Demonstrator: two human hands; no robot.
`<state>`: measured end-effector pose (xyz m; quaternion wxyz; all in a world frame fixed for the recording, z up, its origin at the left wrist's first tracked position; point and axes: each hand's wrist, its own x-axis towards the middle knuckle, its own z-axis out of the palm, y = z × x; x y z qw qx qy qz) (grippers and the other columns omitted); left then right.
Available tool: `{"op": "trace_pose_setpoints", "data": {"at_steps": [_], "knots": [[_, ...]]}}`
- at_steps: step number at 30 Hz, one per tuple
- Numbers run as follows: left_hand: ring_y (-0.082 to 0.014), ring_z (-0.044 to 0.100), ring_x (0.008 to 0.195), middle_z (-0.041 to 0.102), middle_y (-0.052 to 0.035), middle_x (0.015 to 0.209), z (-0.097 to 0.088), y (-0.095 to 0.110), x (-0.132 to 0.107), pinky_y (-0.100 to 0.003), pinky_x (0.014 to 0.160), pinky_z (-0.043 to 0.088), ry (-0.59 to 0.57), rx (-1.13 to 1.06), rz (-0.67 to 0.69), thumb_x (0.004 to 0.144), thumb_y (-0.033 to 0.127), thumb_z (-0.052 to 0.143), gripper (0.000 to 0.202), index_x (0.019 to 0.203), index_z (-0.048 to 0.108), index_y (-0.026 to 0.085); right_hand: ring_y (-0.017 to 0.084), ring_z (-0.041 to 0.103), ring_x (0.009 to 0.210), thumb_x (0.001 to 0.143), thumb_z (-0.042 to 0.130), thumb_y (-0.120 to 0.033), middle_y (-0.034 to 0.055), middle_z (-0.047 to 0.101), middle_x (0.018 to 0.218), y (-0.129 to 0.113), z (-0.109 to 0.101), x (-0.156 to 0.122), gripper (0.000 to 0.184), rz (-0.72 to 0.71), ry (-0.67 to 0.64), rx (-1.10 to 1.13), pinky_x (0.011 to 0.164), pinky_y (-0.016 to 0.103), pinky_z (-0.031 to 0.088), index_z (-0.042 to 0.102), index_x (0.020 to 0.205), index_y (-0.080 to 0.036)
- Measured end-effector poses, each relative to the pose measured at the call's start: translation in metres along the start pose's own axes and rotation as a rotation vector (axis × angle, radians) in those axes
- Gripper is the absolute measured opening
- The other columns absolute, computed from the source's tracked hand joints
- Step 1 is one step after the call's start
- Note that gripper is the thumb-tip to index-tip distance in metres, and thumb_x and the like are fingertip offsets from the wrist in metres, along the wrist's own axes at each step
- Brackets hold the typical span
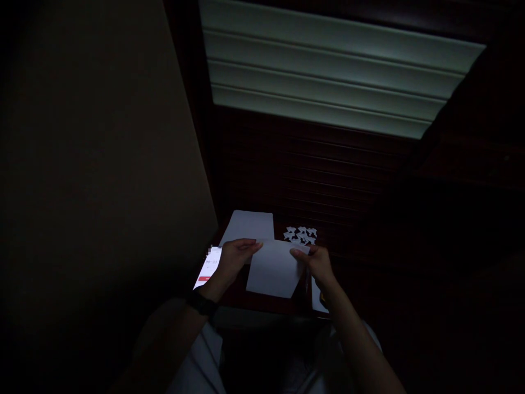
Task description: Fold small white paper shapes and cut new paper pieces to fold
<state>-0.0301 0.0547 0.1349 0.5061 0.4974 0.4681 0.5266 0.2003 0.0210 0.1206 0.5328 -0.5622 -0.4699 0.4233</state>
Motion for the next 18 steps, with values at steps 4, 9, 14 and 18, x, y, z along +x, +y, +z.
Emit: {"op": "trace_pose_setpoints", "data": {"at_steps": [4,9,14,18], "knots": [[-0.0195,0.065,0.071,0.071,-0.0076,0.076,0.001,0.002,-0.002,-0.027,0.063,0.049,-0.025,-0.043,-0.017,0.058,0.036,0.077,0.032,0.079,0.070,0.013,0.017,0.059,0.058,0.057,0.077,-0.040,0.0065,0.068,0.069,-0.007,-0.001,-0.003,0.034,0.027,-0.020,0.022,0.055,0.028,0.044,0.069,0.073,-0.012],[-0.0202,0.065,0.072,0.071,-0.0088,0.076,0.001,0.011,-0.005,-0.029,0.065,0.050,-0.038,-0.057,-0.027,0.055,0.036,0.078,0.034,0.077,0.069,0.012,0.018,0.059,0.060,0.057,0.077,-0.043,0.0068,0.068,0.070,-0.013,-0.003,-0.007,0.036,0.005,-0.021,0.019,0.057,0.028,0.045,0.069,0.072,-0.012],[-0.0202,0.064,0.074,0.071,-0.0096,0.078,0.001,0.018,-0.008,-0.028,0.065,0.049,-0.068,-0.108,-0.037,0.055,0.036,0.078,0.033,0.077,0.069,0.012,0.017,0.058,0.057,0.056,0.077,-0.044,0.0056,0.066,0.065,-0.017,-0.003,-0.010,0.035,0.010,-0.029,0.032,0.055,0.028,0.045,0.068,0.069,-0.012],[-0.0188,0.064,0.070,0.070,-0.0091,0.076,0.000,0.017,-0.009,-0.026,0.061,0.049,-0.079,-0.127,-0.057,0.055,0.038,0.078,0.035,0.077,0.068,0.012,0.017,0.058,0.056,0.057,0.077,-0.042,0.0043,0.066,0.064,-0.020,-0.004,-0.010,0.032,0.007,-0.052,0.051,0.055,0.027,0.044,0.068,0.069,-0.013]]}}
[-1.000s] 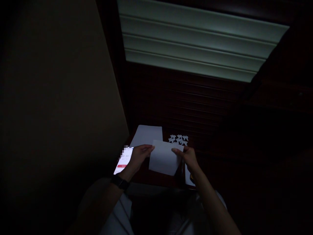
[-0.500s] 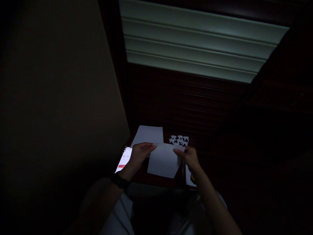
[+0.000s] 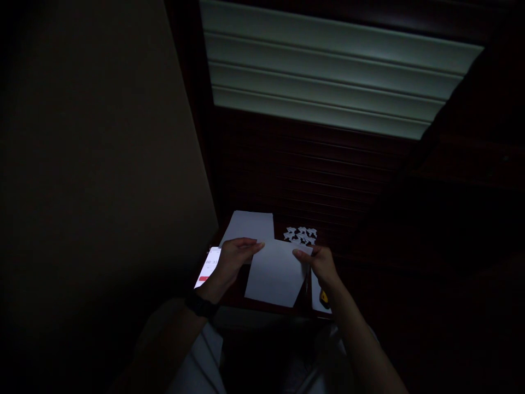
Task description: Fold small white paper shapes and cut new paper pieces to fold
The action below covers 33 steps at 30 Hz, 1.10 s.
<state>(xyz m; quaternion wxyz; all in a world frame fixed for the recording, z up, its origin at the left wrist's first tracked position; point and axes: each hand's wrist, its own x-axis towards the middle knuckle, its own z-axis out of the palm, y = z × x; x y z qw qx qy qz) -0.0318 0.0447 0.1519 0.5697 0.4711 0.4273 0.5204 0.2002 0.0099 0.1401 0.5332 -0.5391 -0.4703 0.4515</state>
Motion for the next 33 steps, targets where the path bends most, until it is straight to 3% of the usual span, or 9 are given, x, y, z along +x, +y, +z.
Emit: {"op": "trace_pose_setpoints", "data": {"at_steps": [7,9,12,15,18,22,29,33], "knots": [[-0.0178,0.063,0.066,0.069,-0.0086,0.074,0.000,0.000,0.000,-0.026,0.057,0.048,0.001,-0.007,-0.018,0.054,0.038,0.078,0.037,0.078,0.067,0.011,0.019,0.060,0.063,0.062,0.074,-0.041,0.0073,0.068,0.072,0.002,-0.001,0.000,0.033,0.002,-0.007,-0.025,0.060,0.030,0.046,0.068,0.074,-0.012],[-0.0174,0.063,0.066,0.069,-0.0081,0.074,0.002,0.002,0.000,-0.026,0.057,0.048,0.011,-0.016,-0.019,0.054,0.038,0.079,0.037,0.078,0.067,0.012,0.021,0.062,0.068,0.065,0.072,-0.042,0.0078,0.068,0.079,0.000,0.000,0.001,0.035,-0.023,0.013,-0.032,0.063,0.031,0.047,0.067,0.084,-0.013],[-0.0176,0.064,0.068,0.070,-0.0080,0.076,0.003,0.005,-0.001,-0.026,0.060,0.049,0.010,-0.013,-0.004,0.054,0.036,0.079,0.035,0.077,0.068,0.013,0.023,0.061,0.085,0.067,0.071,-0.040,0.0083,0.065,0.101,-0.008,0.003,0.000,0.045,-0.163,0.063,-0.057,0.069,0.033,0.049,0.059,0.106,-0.020],[-0.0184,0.065,0.068,0.071,-0.0082,0.075,0.005,0.006,-0.001,-0.027,0.062,0.049,0.015,0.027,0.019,0.054,0.035,0.079,0.032,0.075,0.069,0.013,0.025,0.055,0.102,0.067,0.072,-0.037,0.0077,0.058,0.115,-0.019,0.009,-0.002,0.046,-0.369,0.070,-0.196,0.080,0.035,0.047,0.057,0.108,-0.024],[-0.0196,0.065,0.066,0.071,-0.0082,0.072,0.008,0.006,0.001,-0.028,0.061,0.049,0.026,0.092,0.021,0.054,0.034,0.079,0.031,0.074,0.069,0.013,0.025,0.052,0.107,0.067,0.072,-0.034,0.0066,0.058,0.113,-0.027,0.015,-0.002,0.031,-0.532,0.030,-0.364,0.090,0.038,0.041,0.063,0.096,-0.025],[-0.0204,0.065,0.066,0.071,-0.0083,0.072,0.011,0.007,0.000,-0.028,0.062,0.050,0.015,0.148,0.028,0.054,0.032,0.079,0.028,0.073,0.069,0.014,0.024,0.056,0.099,0.071,0.068,-0.033,0.0061,0.063,0.102,-0.028,0.018,0.000,0.017,-0.554,0.011,-0.428,0.087,0.038,0.043,0.066,0.086,-0.024],[-0.0205,0.066,0.068,0.071,-0.0075,0.072,0.009,0.010,-0.002,-0.028,0.063,0.051,-0.004,0.168,0.092,0.057,0.033,0.077,0.025,0.072,0.070,0.015,0.023,0.059,0.088,0.070,0.068,-0.037,0.0056,0.065,0.093,-0.025,0.015,-0.003,0.022,-0.502,0.017,-0.503,0.078,0.035,0.046,0.066,0.087,-0.023],[-0.0202,0.066,0.069,0.071,-0.0057,0.071,0.012,0.014,-0.007,-0.027,0.064,0.051,-0.050,0.217,0.156,0.060,0.032,0.075,0.019,0.070,0.071,0.017,0.024,0.060,0.086,0.065,0.073,-0.038,0.0056,0.067,0.094,-0.030,0.016,-0.007,0.035,-0.536,0.008,-0.647,0.079,0.035,0.046,0.064,0.097,-0.025]]}}
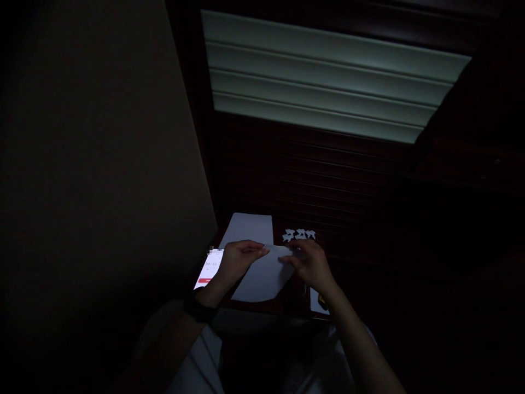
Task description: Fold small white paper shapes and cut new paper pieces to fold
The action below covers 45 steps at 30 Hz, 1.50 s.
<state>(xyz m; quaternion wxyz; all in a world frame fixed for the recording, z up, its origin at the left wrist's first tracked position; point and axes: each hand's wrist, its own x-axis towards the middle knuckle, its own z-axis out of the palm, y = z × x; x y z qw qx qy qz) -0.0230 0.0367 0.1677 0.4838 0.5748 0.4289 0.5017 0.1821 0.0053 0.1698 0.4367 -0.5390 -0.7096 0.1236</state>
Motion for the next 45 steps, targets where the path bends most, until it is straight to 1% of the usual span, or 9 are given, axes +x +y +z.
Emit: {"op": "trace_pose_setpoints", "data": {"at_steps": [5,8,11,14,17,24,27,31,45], "knots": [[-0.0198,0.066,0.079,0.072,-0.0030,0.081,-0.002,0.002,-0.012,-0.027,0.074,0.051,-0.059,0.083,0.126,0.068,0.033,0.069,0.016,0.077,0.073,0.020,0.020,0.063,0.083,0.077,0.064,-0.027,0.0045,0.069,0.090,-0.003,-0.001,-0.006,0.017,-0.274,-0.122,-0.164,0.085,0.038,0.045,0.067,0.093,-0.024],[-0.0206,0.063,0.094,0.069,-0.0036,0.099,-0.010,-0.012,-0.023,-0.029,0.084,0.048,0.043,0.067,0.126,0.068,0.038,0.068,0.030,0.093,0.069,0.021,0.020,0.062,0.093,0.081,0.053,-0.014,0.0055,0.069,0.097,0.005,0.006,-0.025,0.023,-0.399,0.018,-0.278,0.096,0.042,0.040,0.065,0.099,-0.021],[-0.0228,0.064,0.090,0.069,-0.0096,0.094,-0.013,-0.041,-0.039,-0.030,0.076,0.051,0.231,-0.023,-0.108,0.071,0.050,0.062,0.040,0.090,0.067,0.015,0.022,0.057,0.106,0.080,0.054,-0.010,0.0065,0.066,0.106,0.019,0.024,-0.054,0.033,-0.489,0.193,-0.380,0.100,0.045,0.036,0.060,0.111,-0.021],[-0.0242,0.067,0.068,0.069,-0.0162,0.086,-0.008,-0.077,-0.057,-0.031,0.055,0.052,0.073,-0.239,-0.585,0.068,0.064,0.055,0.059,0.087,0.066,0.009,0.025,0.052,0.113,0.080,0.054,-0.009,0.0078,0.063,0.112,0.036,0.052,-0.081,0.038,-0.497,0.117,-0.471,0.103,0.050,0.032,0.056,0.116,-0.020],[-0.0205,0.067,0.067,0.069,-0.0121,0.085,0.001,-0.109,-0.070,-0.024,0.053,0.050,-0.046,-0.364,-0.613,0.064,0.057,0.065,0.053,0.092,0.066,0.012,0.025,0.048,0.117,0.082,0.052,-0.008,0.0049,0.064,0.111,0.051,0.076,-0.100,0.036,-0.487,-0.010,-0.464,0.104,0.053,0.027,0.057,0.114,-0.023],[-0.0170,0.064,0.055,0.062,-0.0042,0.057,0.004,-0.153,-0.072,-0.022,0.046,0.048,0.001,-0.256,-0.628,0.058,0.051,0.072,0.044,0.069,0.064,0.010,0.029,0.037,0.124,0.079,0.053,-0.013,0.0072,0.055,0.125,0.045,0.089,-0.144,0.038,0.024,-0.090,-0.141,0.103,0.051,0.027,0.058,0.115,-0.024],[-0.0174,0.065,0.059,0.065,-0.0065,0.065,0.005,-0.155,-0.070,-0.025,0.053,0.052,0.019,-0.290,-0.621,0.060,0.051,0.071,0.044,0.073,0.064,0.009,0.028,0.058,0.098,0.080,0.056,-0.035,0.0119,0.065,0.101,0.030,0.100,-0.159,0.026,0.573,0.015,0.223,0.087,0.045,0.043,0.064,0.100,-0.018],[-0.0178,0.066,0.064,0.066,-0.0086,0.074,0.011,-0.150,-0.069,-0.027,0.059,0.054,-0.038,-0.339,-0.590,0.064,0.050,0.069,0.043,0.076,0.064,0.009,0.025,0.065,0.080,0.074,0.057,-0.058,0.0129,0.067,0.091,0.024,0.118,-0.150,0.050,1.264,-0.177,1.023,0.066,0.036,0.051,0.061,0.099,-0.015],[-0.0211,0.067,0.076,0.069,-0.0164,0.090,0.004,-0.145,-0.043,-0.029,0.067,0.053,-0.246,-0.321,-0.578,0.069,0.050,0.066,0.046,0.090,0.064,0.009,0.019,0.066,0.072,0.063,0.076,-0.024,0.0030,0.069,0.076,0.059,0.141,-0.087,0.027,1.159,0.209,1.254,0.061,0.028,0.056,0.060,0.084,-0.016]]}}
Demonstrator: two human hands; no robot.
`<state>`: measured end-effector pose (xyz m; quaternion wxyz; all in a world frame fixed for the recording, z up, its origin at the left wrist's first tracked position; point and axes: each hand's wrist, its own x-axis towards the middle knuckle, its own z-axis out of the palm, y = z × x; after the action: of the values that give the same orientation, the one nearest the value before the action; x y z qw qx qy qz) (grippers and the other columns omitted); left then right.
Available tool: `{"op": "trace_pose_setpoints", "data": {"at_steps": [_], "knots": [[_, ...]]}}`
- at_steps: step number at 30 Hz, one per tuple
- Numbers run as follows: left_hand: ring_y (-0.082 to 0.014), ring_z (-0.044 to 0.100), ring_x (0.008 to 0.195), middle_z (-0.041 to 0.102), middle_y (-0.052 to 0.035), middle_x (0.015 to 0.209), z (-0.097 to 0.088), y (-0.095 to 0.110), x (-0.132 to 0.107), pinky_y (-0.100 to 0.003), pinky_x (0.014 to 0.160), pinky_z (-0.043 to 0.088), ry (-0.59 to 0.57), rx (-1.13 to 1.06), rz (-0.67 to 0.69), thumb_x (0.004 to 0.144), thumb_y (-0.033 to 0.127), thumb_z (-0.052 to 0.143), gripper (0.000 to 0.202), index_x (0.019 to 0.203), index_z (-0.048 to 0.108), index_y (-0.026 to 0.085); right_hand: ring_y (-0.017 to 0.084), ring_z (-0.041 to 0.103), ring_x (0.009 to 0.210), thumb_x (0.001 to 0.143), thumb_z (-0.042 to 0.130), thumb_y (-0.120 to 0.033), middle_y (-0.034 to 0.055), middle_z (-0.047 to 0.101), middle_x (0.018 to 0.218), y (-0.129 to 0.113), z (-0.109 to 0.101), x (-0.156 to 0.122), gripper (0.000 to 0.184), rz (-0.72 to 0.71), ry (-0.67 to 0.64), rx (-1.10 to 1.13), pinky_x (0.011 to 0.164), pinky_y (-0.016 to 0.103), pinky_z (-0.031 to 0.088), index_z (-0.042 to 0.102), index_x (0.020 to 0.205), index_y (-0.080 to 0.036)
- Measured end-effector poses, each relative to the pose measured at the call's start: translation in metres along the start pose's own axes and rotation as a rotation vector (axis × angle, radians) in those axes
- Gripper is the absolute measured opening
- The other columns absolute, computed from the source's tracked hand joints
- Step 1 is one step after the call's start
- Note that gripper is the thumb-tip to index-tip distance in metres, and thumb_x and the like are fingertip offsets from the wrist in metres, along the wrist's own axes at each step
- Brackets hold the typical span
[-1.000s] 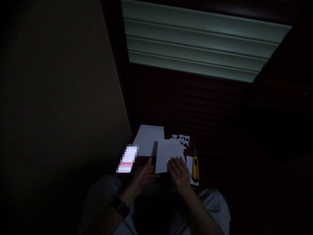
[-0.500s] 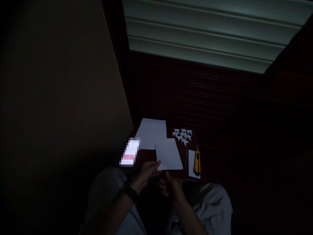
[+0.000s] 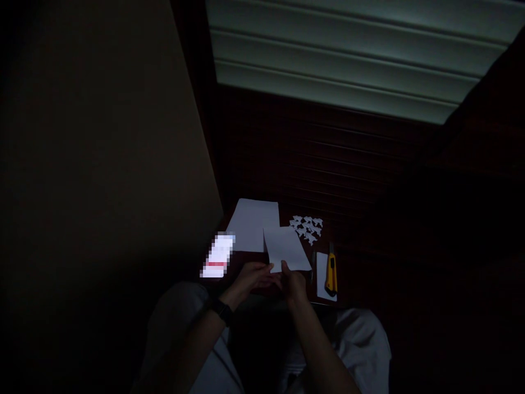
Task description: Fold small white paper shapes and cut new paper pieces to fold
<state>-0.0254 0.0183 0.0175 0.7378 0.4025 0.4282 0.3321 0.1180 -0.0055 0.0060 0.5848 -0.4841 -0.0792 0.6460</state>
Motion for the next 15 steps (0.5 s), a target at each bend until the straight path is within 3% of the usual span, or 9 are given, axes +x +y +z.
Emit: {"op": "trace_pose_setpoints", "data": {"at_steps": [4,11,15], "knots": [[-0.0208,0.067,0.076,0.068,-0.0171,0.095,-0.0020,-0.0007,-0.0007,-0.028,0.065,0.053,-0.021,0.005,0.023,0.071,0.050,0.064,0.045,0.091,0.064,0.010,0.021,0.066,0.072,0.064,0.076,-0.030,0.0058,0.069,0.073,0.0035,0.0009,0.0026,0.028,-0.015,0.010,-0.026,0.057,0.029,0.057,0.060,0.083,-0.015],[-0.0220,0.068,0.068,0.069,-0.0155,0.080,0.0002,-0.0067,-0.0005,-0.028,0.059,0.052,-0.016,0.065,0.038,0.069,0.054,0.062,0.049,0.084,0.063,0.008,0.022,0.066,0.068,0.061,0.077,-0.033,0.0071,0.068,0.067,0.0068,-0.0015,-0.0041,0.030,-0.023,-0.057,-0.108,0.057,0.032,0.057,0.061,0.075,-0.012],[-0.0215,0.067,0.066,0.069,-0.0149,0.078,0.0018,-0.0058,-0.0039,-0.029,0.058,0.052,-0.015,0.104,0.016,0.068,0.059,0.059,0.053,0.083,0.064,0.008,0.023,0.066,0.068,0.055,0.079,-0.032,0.0061,0.067,0.062,0.0101,-0.0032,-0.0025,0.031,-0.021,0.012,-0.164,0.056,0.030,0.055,0.061,0.071,-0.013]]}}
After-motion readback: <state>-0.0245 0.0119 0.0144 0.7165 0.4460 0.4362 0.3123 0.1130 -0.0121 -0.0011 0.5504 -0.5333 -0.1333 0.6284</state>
